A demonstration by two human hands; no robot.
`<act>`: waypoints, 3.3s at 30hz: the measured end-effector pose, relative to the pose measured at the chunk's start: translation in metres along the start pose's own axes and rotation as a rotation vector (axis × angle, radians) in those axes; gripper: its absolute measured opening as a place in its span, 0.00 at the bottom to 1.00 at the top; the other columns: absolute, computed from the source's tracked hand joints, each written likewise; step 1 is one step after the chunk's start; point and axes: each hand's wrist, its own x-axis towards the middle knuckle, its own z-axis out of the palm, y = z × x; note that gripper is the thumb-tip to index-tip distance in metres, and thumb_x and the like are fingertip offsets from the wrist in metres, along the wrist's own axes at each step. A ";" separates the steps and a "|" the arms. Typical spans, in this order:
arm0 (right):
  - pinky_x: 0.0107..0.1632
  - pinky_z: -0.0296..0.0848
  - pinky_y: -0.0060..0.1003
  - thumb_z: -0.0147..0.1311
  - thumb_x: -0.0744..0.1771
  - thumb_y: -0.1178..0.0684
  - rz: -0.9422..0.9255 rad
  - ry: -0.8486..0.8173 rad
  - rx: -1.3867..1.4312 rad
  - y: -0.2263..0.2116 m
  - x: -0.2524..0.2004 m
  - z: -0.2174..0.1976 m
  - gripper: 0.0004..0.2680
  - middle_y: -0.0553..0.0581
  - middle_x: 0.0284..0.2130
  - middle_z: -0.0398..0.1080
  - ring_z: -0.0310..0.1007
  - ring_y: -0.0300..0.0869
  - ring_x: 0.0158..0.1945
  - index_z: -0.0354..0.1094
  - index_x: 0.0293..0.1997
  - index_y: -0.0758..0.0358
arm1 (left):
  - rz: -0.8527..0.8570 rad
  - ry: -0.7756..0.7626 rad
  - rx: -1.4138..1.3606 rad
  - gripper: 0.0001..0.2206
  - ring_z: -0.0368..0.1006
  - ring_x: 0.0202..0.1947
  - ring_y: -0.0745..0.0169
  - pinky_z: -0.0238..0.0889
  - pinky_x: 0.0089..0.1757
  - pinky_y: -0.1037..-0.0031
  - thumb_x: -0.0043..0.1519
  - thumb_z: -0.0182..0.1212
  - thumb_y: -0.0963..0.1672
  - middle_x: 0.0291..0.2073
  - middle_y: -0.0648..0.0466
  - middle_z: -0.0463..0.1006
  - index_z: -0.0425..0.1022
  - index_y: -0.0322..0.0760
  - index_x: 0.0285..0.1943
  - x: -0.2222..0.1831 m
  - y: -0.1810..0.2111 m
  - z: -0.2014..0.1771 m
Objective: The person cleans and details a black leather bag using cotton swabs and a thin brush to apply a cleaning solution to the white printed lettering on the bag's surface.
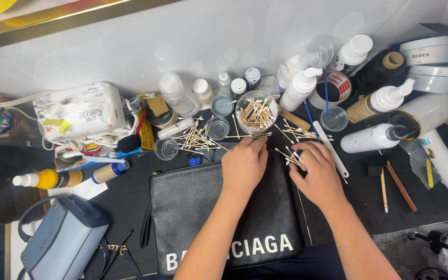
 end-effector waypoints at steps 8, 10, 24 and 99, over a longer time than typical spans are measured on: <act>0.50 0.69 0.43 0.63 0.63 0.59 0.056 0.044 -0.009 0.004 -0.013 0.011 0.05 0.54 0.37 0.76 0.75 0.49 0.43 0.70 0.33 0.65 | -0.067 0.064 -0.055 0.08 0.77 0.27 0.55 0.69 0.30 0.66 0.59 0.64 0.42 0.27 0.54 0.76 0.83 0.41 0.46 -0.039 -0.009 -0.051; 0.46 0.70 0.42 0.65 0.63 0.57 0.099 0.025 0.019 0.005 -0.011 0.011 0.05 0.54 0.37 0.76 0.74 0.49 0.38 0.72 0.36 0.65 | -0.110 0.079 -0.078 0.08 0.76 0.26 0.56 0.69 0.30 0.67 0.59 0.64 0.42 0.27 0.55 0.76 0.83 0.42 0.46 -0.051 -0.016 -0.060; 0.41 0.68 0.39 0.44 0.70 0.59 0.068 0.090 0.396 -0.048 0.010 0.005 0.06 0.59 0.30 0.66 0.68 0.48 0.33 0.66 0.38 0.69 | -0.061 0.407 -0.198 0.11 0.80 0.39 0.56 0.72 0.37 0.71 0.62 0.63 0.40 0.40 0.48 0.80 0.77 0.33 0.52 -0.012 -0.090 -0.141; 0.52 0.68 0.41 0.67 0.63 0.59 -0.304 0.006 0.373 -0.166 0.093 0.154 0.05 0.56 0.40 0.70 0.70 0.50 0.46 0.75 0.37 0.65 | -0.434 0.695 -0.310 0.04 0.77 0.26 0.70 0.67 0.30 0.80 0.64 0.61 0.39 0.26 0.53 0.80 0.78 0.29 0.38 -0.215 -0.152 -0.129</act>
